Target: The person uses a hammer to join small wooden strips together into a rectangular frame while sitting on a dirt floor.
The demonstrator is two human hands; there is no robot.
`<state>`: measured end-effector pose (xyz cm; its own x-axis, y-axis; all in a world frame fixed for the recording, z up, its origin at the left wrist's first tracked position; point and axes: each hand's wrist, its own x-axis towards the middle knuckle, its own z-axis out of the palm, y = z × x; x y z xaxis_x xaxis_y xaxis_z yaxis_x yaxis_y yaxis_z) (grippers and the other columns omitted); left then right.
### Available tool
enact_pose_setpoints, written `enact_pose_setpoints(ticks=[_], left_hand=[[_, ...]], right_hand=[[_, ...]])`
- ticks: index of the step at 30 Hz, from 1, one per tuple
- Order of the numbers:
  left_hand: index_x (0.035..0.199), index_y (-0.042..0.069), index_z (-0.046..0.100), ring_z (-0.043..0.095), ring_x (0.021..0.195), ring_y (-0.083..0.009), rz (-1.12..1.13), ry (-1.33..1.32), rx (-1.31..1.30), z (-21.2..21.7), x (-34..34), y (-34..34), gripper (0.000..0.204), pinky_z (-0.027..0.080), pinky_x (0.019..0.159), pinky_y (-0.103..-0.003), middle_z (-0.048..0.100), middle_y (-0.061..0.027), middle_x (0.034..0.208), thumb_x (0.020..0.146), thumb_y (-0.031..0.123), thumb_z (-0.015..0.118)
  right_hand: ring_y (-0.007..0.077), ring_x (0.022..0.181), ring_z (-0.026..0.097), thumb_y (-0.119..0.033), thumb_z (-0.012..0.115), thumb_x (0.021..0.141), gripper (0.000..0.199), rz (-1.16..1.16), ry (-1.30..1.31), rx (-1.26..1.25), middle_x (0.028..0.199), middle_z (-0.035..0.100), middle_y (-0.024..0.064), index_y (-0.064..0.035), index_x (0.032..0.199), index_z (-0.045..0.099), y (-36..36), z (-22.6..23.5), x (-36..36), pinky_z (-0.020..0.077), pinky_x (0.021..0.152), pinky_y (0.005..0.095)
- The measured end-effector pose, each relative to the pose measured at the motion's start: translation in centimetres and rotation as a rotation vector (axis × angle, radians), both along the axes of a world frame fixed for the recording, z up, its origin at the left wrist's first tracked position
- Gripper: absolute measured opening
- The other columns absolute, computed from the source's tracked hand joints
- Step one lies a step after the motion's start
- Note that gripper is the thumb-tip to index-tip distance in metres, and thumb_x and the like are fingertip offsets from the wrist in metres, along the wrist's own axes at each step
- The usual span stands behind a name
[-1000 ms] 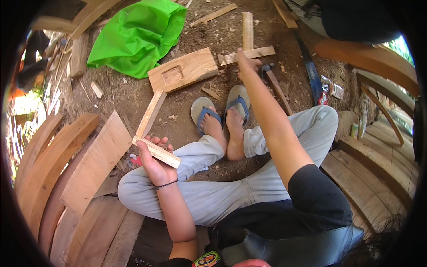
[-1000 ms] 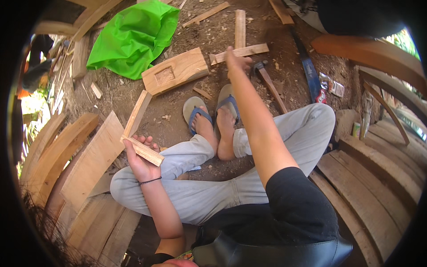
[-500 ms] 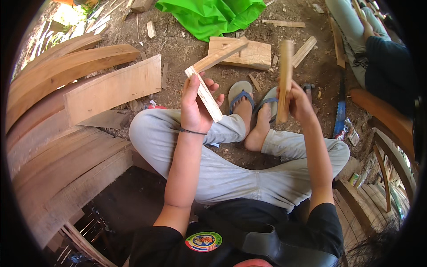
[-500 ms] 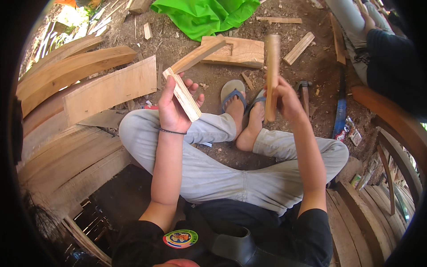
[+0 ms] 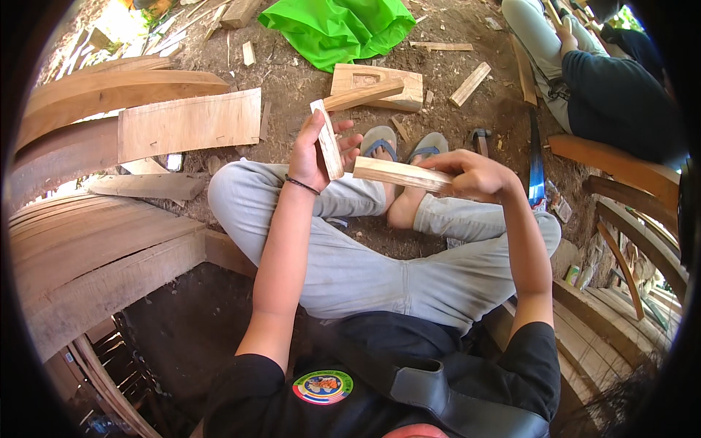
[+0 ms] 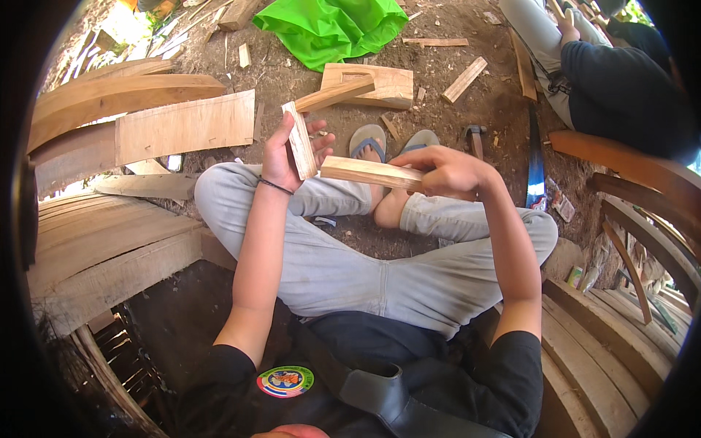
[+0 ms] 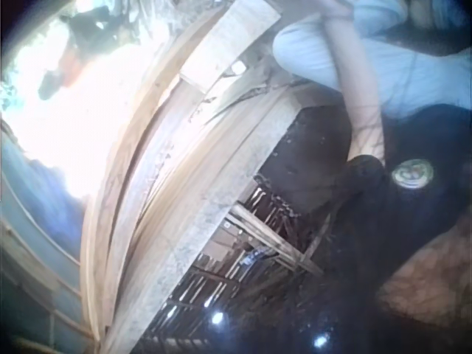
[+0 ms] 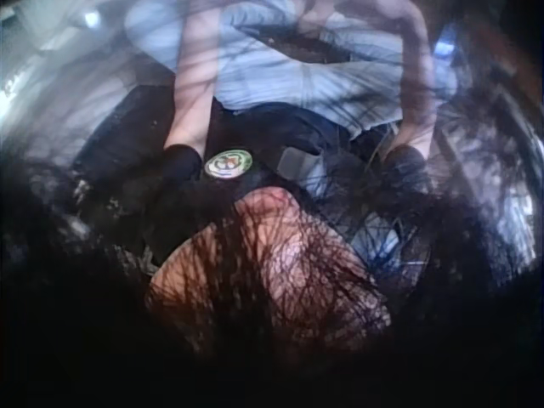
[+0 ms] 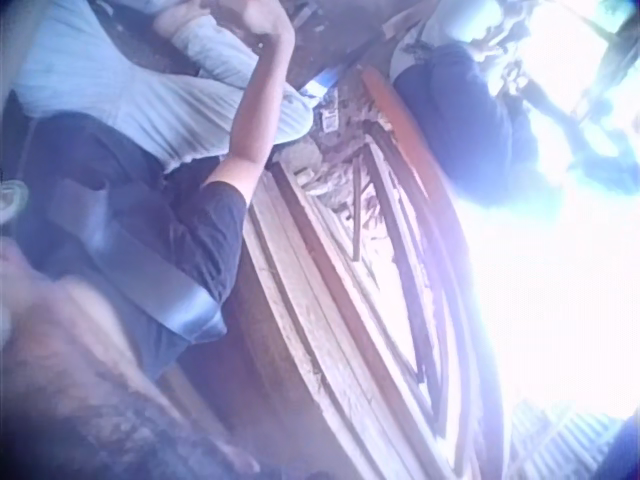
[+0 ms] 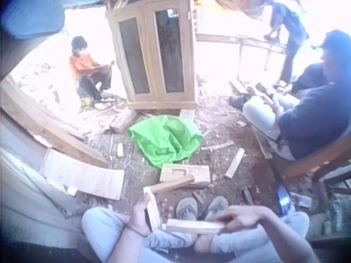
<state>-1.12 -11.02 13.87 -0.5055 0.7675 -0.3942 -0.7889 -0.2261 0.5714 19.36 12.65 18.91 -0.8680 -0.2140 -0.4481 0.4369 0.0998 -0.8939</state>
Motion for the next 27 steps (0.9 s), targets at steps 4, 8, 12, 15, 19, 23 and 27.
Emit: enact_pose_setpoints(ticks=[4,8,12,15,19,23,27], left_hand=[[0.126,0.007,0.046,0.068,0.091,-0.0329,-0.040,0.075,-0.011,0.3,1.0,-0.3,0.048,0.060,0.070,-0.043,0.062,-0.0170,0.108,0.096,0.045,0.051],[0.128,0.007,0.046,0.068,0.089,-0.0303,-0.100,0.148,-0.086,0.2,1.3,-0.7,0.050,0.061,0.062,-0.036,0.061,-0.0180,0.109,0.096,0.044,0.052],[0.126,0.008,0.045,0.069,0.085,-0.0293,-0.105,0.137,-0.128,0.1,1.4,-0.6,0.047,0.061,0.061,-0.036,0.061,-0.0181,0.108,0.096,0.043,0.053],[0.124,0.010,0.045,0.070,0.084,-0.0280,-0.126,0.158,-0.140,0.4,1.8,-0.4,0.044,0.061,0.060,-0.035,0.061,-0.0175,0.105,0.096,0.043,0.054],[0.122,0.010,0.046,0.070,0.081,-0.0255,-0.131,0.175,-0.158,0.1,2.2,-0.7,0.042,0.061,0.057,-0.032,0.062,-0.0157,0.102,0.096,0.042,0.054],[0.121,0.010,0.047,0.069,0.079,-0.0219,-0.085,0.198,-0.185,0.0,2.3,-0.4,0.042,0.061,0.055,-0.029,0.062,-0.0137,0.100,0.095,0.042,0.054],[0.120,0.009,0.049,0.068,0.079,-0.0192,-0.024,0.219,-0.201,-0.6,2.5,-0.3,0.042,0.060,0.054,-0.028,0.062,-0.0119,0.099,0.096,0.043,0.054]], right_hand=[[0.0159,0.080,0.062,-0.013,0.056,0.061,0.070,0.201,-0.024,0.135,0.092,0.068,0.0095,-0.0030,0.131,0.057,-0.8,1.3,-2.5,0.0487,0.072,0.0288],[0.0158,0.080,0.063,-0.014,0.059,0.061,0.069,0.285,-0.024,0.155,0.095,0.069,0.0115,-0.0016,0.129,0.058,-0.5,0.8,-3.8,0.0497,0.072,0.0288],[0.0185,0.078,0.065,-0.010,0.060,0.060,0.069,0.220,-0.154,0.076,0.093,0.071,0.0161,0.0016,0.127,0.053,-0.2,0.6,-3.8,0.0515,0.070,0.0304],[0.0209,0.077,0.067,-0.007,0.059,0.056,0.074,0.213,-0.207,-0.022,0.092,0.071,0.0187,0.0015,0.129,0.045,0.4,-1.5,-3.7,0.0526,0.069,0.0316],[0.0212,0.077,0.066,-0.007,0.058,0.052,0.085,0.236,-0.204,-0.028,0.091,0.070,0.0193,0.0001,0.134,0.038,0.3,-2.3,-4.1,0.0522,0.068,0.0312],[0.0195,0.078,0.066,-0.007,0.059,0.049,0.089,0.224,-0.219,-0.045,0.091,0.069,0.0205,-0.0015,0.135,0.039,0.5,-2.8,-4.2,0.0515,0.066,0.0290],[0.0194,0.080,0.066,-0.008,0.058,0.049,0.081,0.222,-0.271,-0.100,0.093,0.069,0.0177,0.0021,0.129,0.046,0.6,-3.5,-4.5,0.0514,0.067,0.0270]])
